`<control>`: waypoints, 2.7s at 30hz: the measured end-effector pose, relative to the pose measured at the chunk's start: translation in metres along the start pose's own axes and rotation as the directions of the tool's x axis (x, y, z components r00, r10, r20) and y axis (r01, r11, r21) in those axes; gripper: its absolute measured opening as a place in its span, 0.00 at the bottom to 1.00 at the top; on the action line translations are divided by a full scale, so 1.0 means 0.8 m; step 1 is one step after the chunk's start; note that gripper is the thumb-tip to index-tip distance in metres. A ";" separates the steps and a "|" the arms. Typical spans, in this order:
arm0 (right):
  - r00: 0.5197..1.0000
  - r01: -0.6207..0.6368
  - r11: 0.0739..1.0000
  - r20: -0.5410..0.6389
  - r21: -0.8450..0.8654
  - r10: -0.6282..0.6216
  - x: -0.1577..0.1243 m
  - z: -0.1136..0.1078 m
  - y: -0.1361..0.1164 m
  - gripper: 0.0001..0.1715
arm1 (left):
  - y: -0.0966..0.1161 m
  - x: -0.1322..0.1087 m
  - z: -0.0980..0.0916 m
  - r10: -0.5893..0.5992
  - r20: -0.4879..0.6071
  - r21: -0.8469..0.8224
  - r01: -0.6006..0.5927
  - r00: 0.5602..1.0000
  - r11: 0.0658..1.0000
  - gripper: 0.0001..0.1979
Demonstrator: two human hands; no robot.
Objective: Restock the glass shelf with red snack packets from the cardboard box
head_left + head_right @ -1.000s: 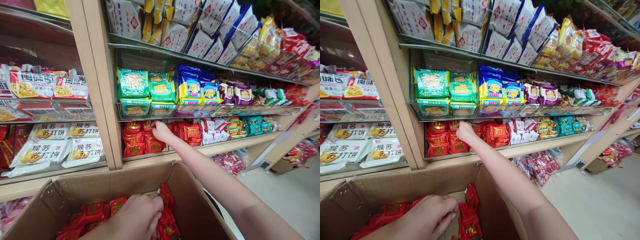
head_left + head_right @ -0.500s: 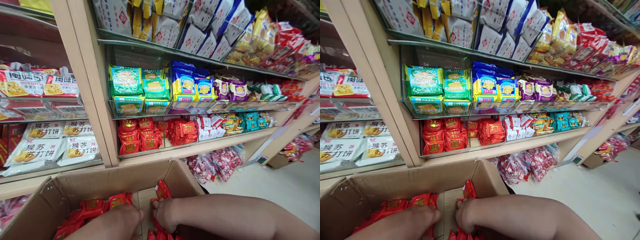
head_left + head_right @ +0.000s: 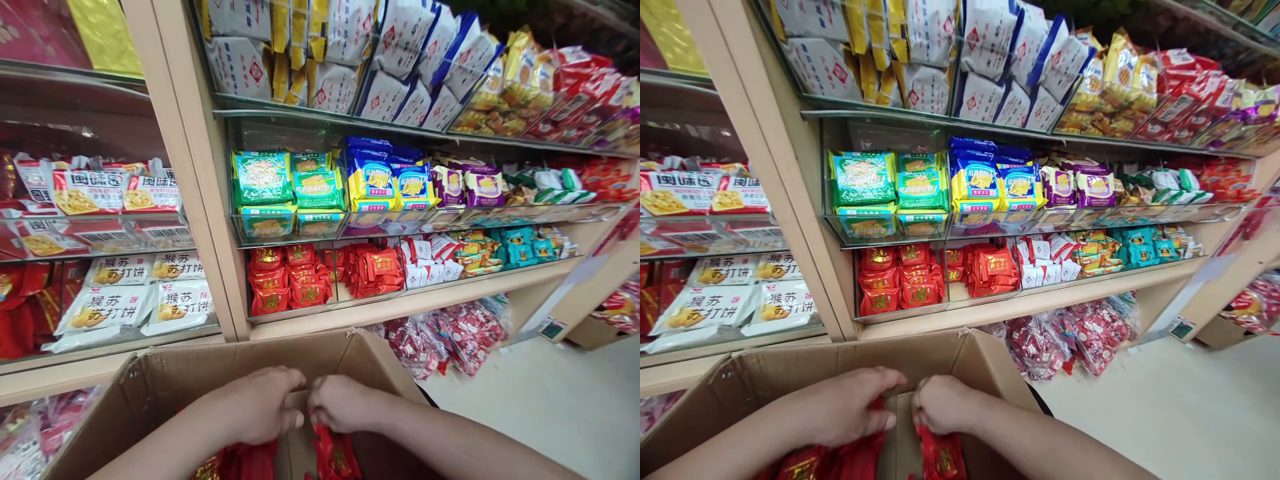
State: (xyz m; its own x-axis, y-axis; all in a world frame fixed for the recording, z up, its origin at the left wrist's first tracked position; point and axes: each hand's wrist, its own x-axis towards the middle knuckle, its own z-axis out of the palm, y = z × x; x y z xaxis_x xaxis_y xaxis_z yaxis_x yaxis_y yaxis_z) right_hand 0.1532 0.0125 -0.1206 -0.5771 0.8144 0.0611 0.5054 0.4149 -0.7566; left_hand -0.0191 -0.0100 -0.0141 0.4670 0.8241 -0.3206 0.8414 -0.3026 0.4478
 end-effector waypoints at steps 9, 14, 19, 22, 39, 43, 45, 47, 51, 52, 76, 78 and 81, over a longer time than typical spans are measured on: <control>0.946 -0.109 0.480 -0.057 0.871 0.318 -0.002 -0.057 -0.055 0.19 | 0.007 0.011 0.011 -0.099 0.044 -0.770 0.097 0.994 0.631 0.20; 0.960 0.001 0.810 -0.227 0.586 0.163 0.005 -0.057 -0.056 0.21 | 0.017 0.017 0.022 -0.023 0.001 -0.716 0.017 1.000 0.698 0.17; 0.944 0.082 0.822 -0.308 0.563 0.117 0.013 -0.060 -0.066 0.17 | 0.017 0.019 0.021 -0.041 -0.016 -0.769 0.014 0.999 0.639 0.16; 0.878 0.116 0.814 -0.442 0.569 0.184 0.013 -0.061 -0.063 0.18 | 0.018 0.018 0.019 -0.073 -0.114 -0.832 -0.055 0.991 0.552 0.16; 0.729 0.177 0.918 -0.674 0.355 0.120 0.008 -0.041 -0.076 0.12 | 0.016 0.025 0.016 -0.277 -0.709 -0.509 -0.198 0.649 0.838 0.12; 0.707 0.191 0.905 -0.693 0.381 0.142 0.002 -0.046 -0.077 0.12 | 0.020 0.028 0.012 -0.271 -0.675 -0.576 -0.261 0.687 0.775 0.13; 0.685 0.207 0.942 -0.726 0.263 0.052 -0.004 -0.056 -0.077 0.10 | 0.023 0.024 0.009 -0.348 -0.528 -0.720 -0.190 0.775 0.668 0.16; 0.644 0.253 0.967 -0.747 0.002 -0.167 -0.011 -0.068 -0.076 0.08 | 0.023 0.017 0.007 -0.406 -0.283 -0.874 -0.059 0.869 0.481 0.20; 0.581 0.387 0.656 -0.380 -0.648 -0.719 -0.022 -0.080 -0.075 0.10 | 0.021 0.003 0.004 -0.179 0.248 -0.961 0.265 0.952 0.078 0.27; 0.563 0.417 0.532 -0.250 -0.737 -0.788 -0.025 -0.080 -0.076 0.11 | 0.020 0.001 0.005 -0.109 0.316 -0.946 0.322 0.942 0.041 0.27; 0.945 0.025 0.668 -0.235 0.744 0.227 -0.027 -0.055 -0.078 0.15 | 0.033 0.010 0.012 -0.190 -0.314 -0.931 -0.263 0.930 0.252 0.30; 0.915 0.031 0.637 -0.278 0.771 0.292 -0.025 -0.054 -0.082 0.17 | 0.034 0.010 0.015 -0.243 -0.248 -0.963 -0.213 0.938 0.162 0.27; 0.920 0.026 0.638 -0.269 0.770 0.286 -0.020 -0.055 -0.082 0.17 | 0.031 0.010 0.021 -0.228 -0.151 -0.977 -0.109 0.962 0.185 0.18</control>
State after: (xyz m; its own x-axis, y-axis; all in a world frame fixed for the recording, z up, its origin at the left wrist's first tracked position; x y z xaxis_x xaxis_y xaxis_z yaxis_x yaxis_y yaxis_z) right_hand 0.1574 -0.0096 -0.0436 -0.2136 0.9768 0.0145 -0.1869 -0.0263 -0.9820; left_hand 0.0100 -0.0185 -0.0198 0.2167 0.9339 -0.2845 -0.1609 0.3216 0.9331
